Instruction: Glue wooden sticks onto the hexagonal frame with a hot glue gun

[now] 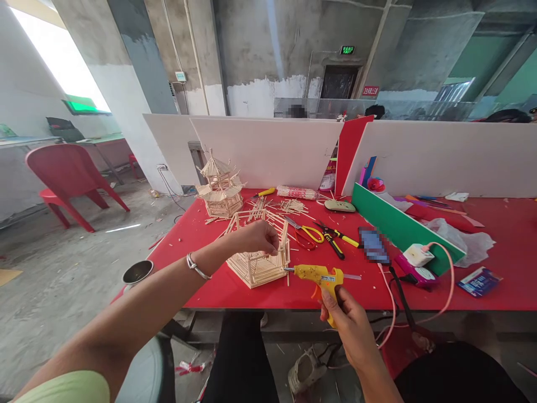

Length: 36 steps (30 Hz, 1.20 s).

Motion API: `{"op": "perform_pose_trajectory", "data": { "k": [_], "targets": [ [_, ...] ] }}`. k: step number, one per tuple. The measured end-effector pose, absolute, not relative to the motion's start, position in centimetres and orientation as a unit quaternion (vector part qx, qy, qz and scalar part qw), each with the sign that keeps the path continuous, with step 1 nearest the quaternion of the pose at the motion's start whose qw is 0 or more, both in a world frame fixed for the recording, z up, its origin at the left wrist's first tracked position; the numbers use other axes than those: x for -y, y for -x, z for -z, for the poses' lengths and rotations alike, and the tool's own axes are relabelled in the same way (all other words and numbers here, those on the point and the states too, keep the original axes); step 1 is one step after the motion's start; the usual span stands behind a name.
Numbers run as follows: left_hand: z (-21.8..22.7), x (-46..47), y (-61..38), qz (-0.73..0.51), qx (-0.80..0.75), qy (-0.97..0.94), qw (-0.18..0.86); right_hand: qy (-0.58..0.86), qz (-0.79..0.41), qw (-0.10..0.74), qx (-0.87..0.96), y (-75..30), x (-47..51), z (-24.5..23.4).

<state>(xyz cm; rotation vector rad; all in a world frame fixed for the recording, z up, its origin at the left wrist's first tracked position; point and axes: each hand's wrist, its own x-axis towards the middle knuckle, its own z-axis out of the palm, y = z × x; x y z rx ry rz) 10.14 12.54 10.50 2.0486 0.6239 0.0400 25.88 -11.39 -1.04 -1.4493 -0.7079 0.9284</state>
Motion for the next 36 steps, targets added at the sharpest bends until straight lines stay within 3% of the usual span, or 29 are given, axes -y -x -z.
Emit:
{"op": "perform_pose_trajectory", "data": {
  "k": [36],
  "targets": [
    [-10.88,-12.05,-9.82,0.023,-0.279,-0.833,0.477,0.631,-0.404,0.587,0.306,-25.88,11.43,1.13]
  ]
}}
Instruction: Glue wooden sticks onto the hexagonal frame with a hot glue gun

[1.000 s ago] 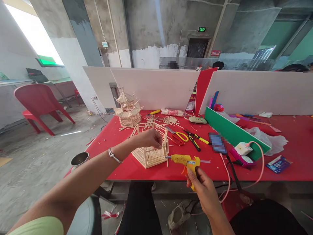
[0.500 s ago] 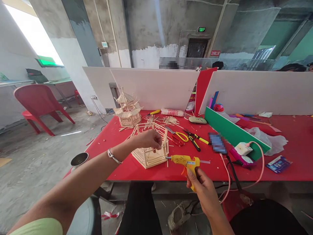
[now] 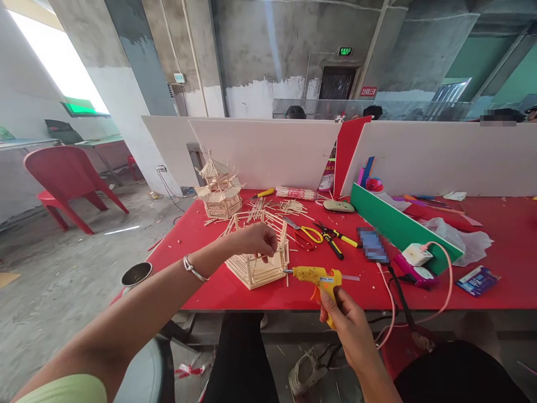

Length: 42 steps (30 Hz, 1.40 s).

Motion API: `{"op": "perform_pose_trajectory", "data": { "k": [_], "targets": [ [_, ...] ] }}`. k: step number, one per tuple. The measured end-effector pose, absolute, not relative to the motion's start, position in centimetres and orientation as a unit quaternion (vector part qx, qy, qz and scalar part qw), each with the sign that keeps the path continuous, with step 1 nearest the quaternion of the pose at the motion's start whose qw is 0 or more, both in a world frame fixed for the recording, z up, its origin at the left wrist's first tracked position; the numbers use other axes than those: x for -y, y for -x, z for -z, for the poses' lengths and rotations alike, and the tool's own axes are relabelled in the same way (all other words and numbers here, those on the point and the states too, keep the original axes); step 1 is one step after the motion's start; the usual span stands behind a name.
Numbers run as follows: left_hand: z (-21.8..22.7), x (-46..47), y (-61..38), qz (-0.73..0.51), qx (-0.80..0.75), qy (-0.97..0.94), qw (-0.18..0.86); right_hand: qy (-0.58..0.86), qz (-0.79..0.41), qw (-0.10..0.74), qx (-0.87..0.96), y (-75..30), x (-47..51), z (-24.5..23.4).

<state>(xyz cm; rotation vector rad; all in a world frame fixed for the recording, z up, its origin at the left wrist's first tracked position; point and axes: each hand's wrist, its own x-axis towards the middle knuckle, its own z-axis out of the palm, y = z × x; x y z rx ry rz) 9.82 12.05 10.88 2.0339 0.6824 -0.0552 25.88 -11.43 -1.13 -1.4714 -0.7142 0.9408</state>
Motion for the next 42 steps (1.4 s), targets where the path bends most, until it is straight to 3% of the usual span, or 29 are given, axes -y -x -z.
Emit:
{"op": "perform_pose_trajectory", "data": {
  "k": [15,23,32,42],
  "targets": [
    [-11.3,-11.9,-9.6,0.011,-0.313,-0.849,0.424,0.653,-0.366,0.58,0.32,-25.2,11.1,-0.6],
    [-11.4,-12.1,-9.4,-0.038,-0.289,-0.823,0.488,0.767,-0.187,0.505,0.348,-25.6,10.3,-1.8],
    [-11.8,-12.4,-8.4,-0.056,-0.314,-0.819,0.477,0.802,0.163,0.386,0.426,-25.3,8.1,-1.4],
    [-11.3,-12.6,-7.8,-0.1,-0.341,-0.796,0.489,0.791,0.271,0.337,0.433,-24.2,7.3,-1.9]
  ]
}}
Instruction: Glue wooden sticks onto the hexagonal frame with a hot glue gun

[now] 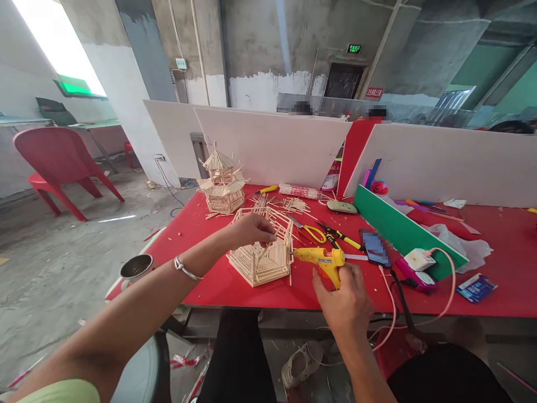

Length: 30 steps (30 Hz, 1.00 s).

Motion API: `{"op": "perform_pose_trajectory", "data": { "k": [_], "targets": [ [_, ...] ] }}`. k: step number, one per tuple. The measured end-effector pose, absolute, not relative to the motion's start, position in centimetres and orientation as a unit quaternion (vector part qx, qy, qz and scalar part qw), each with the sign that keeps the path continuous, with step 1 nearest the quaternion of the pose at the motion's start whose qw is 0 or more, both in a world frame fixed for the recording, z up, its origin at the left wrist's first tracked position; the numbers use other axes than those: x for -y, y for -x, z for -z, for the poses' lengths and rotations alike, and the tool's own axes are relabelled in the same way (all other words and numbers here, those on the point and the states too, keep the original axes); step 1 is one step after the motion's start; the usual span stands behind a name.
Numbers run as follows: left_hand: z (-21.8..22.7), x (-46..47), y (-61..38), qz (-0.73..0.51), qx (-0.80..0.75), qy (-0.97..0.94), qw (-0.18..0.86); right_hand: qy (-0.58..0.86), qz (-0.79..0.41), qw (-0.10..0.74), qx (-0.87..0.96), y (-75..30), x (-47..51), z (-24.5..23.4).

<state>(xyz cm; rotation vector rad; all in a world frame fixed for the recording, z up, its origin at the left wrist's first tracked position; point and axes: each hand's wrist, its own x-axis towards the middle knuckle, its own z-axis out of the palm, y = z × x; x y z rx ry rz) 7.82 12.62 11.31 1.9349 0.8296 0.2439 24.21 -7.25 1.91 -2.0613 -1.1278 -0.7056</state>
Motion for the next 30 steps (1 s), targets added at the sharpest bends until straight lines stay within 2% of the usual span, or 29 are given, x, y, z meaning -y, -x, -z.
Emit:
{"op": "perform_pose_trajectory", "data": {
  "k": [4,9,14,18,24,30],
  "targets": [
    [-11.0,-12.7,-7.9,-0.127,-0.326,-0.792,0.5,0.786,0.286,0.334,0.434,-24.2,7.4,-2.0],
    [-11.1,-10.6,-7.2,-0.227,-0.297,-0.783,0.497,0.793,0.256,0.355,0.424,-24.2,7.7,-1.3],
    [-11.6,-5.8,-5.2,-0.296,-0.336,-0.794,0.411,0.778,0.115,0.444,0.429,-24.3,8.1,-1.1],
    [-9.9,-2.5,-4.2,-0.397,-0.336,-0.756,0.398,0.784,0.008,0.475,0.4,-24.4,8.6,-1.3],
    [-4.8,0.4,-5.3,-0.456,-0.404,-0.517,0.601,0.79,-0.003,0.475,0.387,-24.7,9.4,-1.1],
    [-2.2,1.9,-7.7,-0.519,-0.415,-0.345,0.663,0.797,0.068,0.436,0.412,-25.3,9.5,-1.1]
  ]
}}
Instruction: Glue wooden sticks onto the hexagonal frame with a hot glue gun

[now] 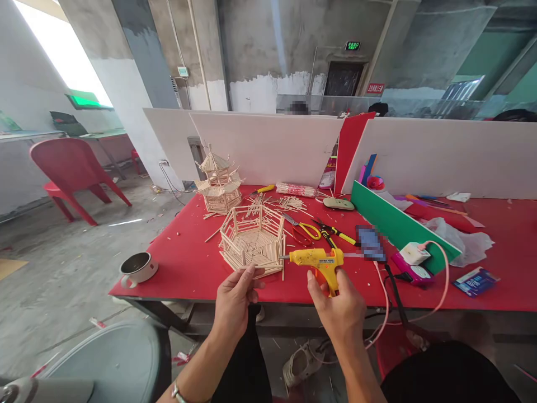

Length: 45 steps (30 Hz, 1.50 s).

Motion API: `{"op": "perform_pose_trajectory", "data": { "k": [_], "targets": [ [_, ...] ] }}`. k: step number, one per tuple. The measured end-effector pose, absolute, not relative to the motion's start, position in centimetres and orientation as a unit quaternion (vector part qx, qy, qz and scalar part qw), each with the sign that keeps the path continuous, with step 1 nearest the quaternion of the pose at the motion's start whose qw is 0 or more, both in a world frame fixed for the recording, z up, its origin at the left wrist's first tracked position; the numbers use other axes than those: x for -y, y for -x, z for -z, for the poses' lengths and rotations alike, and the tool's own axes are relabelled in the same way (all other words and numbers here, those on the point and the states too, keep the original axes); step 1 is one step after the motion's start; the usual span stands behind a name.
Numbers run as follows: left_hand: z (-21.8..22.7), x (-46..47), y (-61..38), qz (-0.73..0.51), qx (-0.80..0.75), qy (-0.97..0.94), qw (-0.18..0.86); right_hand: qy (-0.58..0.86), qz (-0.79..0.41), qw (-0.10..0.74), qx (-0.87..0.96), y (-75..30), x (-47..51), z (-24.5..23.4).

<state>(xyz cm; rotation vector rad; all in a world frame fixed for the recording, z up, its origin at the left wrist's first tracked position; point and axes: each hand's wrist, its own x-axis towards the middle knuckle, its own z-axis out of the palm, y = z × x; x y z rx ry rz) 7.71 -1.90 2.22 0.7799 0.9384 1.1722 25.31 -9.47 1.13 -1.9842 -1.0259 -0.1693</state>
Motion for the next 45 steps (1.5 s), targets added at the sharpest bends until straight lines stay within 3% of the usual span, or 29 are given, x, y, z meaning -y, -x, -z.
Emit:
{"op": "perform_pose_trajectory", "data": {
  "k": [13,34,40,45],
  "targets": [
    [0.1,1.9,-9.1,-0.545,-0.42,-0.291,0.664,0.746,0.246,0.359,0.504,-21.4,6.6,-2.7],
    [0.2,1.1,-8.0,-0.498,-0.455,-0.286,0.681,0.726,0.296,0.328,0.526,-20.4,5.1,-1.8],
    [-0.1,1.1,-8.2,-0.512,-0.448,-0.27,0.681,0.748,0.241,0.366,0.498,-21.0,5.6,-1.9],
    [-0.6,1.4,-8.9,-0.512,-0.43,-0.249,0.701,0.792,0.02,0.463,0.396,-23.8,7.4,-1.5]
  ]
}}
